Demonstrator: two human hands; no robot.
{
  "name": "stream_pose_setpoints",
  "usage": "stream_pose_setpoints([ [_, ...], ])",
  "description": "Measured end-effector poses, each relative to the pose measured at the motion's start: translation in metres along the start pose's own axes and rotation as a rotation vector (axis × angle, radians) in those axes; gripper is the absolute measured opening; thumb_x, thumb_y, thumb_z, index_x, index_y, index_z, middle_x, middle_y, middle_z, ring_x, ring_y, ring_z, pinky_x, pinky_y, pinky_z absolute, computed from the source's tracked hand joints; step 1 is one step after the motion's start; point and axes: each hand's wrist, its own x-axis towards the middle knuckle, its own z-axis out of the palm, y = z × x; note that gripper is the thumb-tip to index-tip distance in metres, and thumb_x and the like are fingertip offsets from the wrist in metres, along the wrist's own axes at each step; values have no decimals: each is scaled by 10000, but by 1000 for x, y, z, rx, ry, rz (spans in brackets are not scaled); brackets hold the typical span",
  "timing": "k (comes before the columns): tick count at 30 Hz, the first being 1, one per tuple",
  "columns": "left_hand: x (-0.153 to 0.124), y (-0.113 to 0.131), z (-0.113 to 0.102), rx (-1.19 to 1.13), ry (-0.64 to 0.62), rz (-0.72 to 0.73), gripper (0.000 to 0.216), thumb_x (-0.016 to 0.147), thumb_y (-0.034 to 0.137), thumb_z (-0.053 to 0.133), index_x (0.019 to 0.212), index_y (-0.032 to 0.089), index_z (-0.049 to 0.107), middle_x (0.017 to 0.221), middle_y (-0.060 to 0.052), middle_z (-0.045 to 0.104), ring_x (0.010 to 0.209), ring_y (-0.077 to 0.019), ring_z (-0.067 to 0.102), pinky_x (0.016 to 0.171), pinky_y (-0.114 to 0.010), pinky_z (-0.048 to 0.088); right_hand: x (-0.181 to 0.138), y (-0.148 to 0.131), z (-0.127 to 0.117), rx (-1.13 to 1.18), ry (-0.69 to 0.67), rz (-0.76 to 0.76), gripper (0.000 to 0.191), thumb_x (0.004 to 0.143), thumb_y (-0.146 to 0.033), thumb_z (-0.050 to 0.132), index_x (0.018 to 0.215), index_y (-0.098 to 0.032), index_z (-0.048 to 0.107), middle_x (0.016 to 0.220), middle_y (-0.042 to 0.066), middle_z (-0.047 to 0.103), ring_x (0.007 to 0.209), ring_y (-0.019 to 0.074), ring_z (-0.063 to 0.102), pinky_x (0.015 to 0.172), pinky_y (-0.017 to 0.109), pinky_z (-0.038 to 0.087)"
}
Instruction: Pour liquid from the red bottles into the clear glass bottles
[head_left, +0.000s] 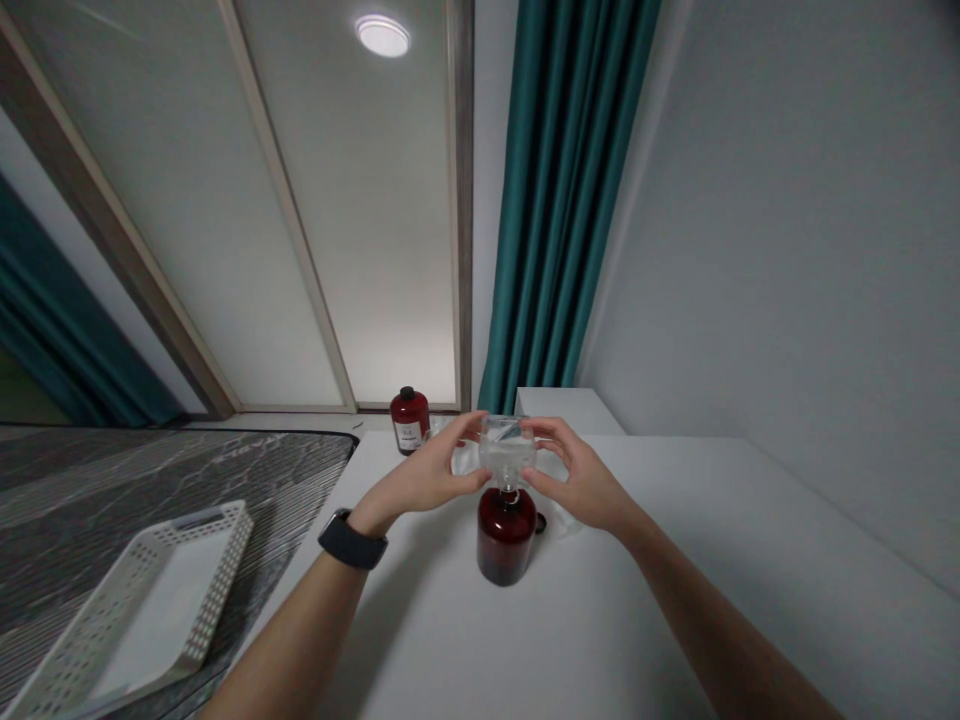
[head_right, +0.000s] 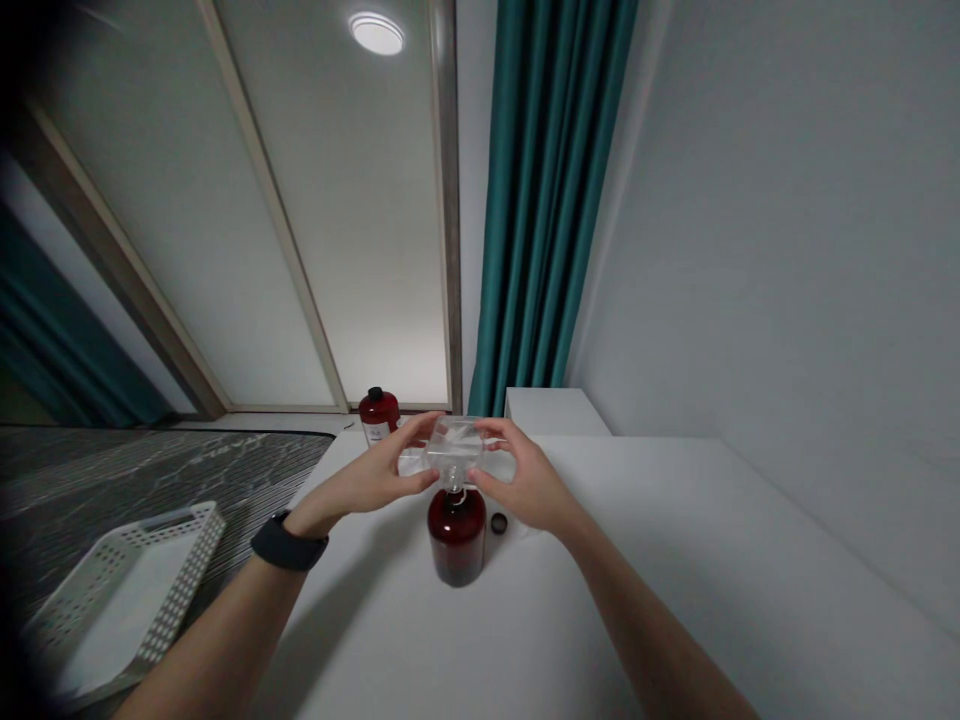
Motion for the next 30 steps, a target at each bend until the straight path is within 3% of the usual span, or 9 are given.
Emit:
stream_pose_setpoints([
  [20,-2,1,1,66,61,118,715,830,250,708,1444,237,343,1367,-132,549,1268,-311,538,1111,-553,424,0,-9,-2,-62,-14,-124,460,855,-246,687,1272,-278,496,1327,86,578,1289,267,546,1101,501,473],
  [30,-3,5,-1,92,40,131,703,845,294,712,1433,229,330,1380,-136,522,1285,-309,522,1122,-528,417,0,-9,-5,-99,-26,-150,510,819,-208,719,1265,-283,483,1365,92,536,1341,273,497,1116,512,452],
])
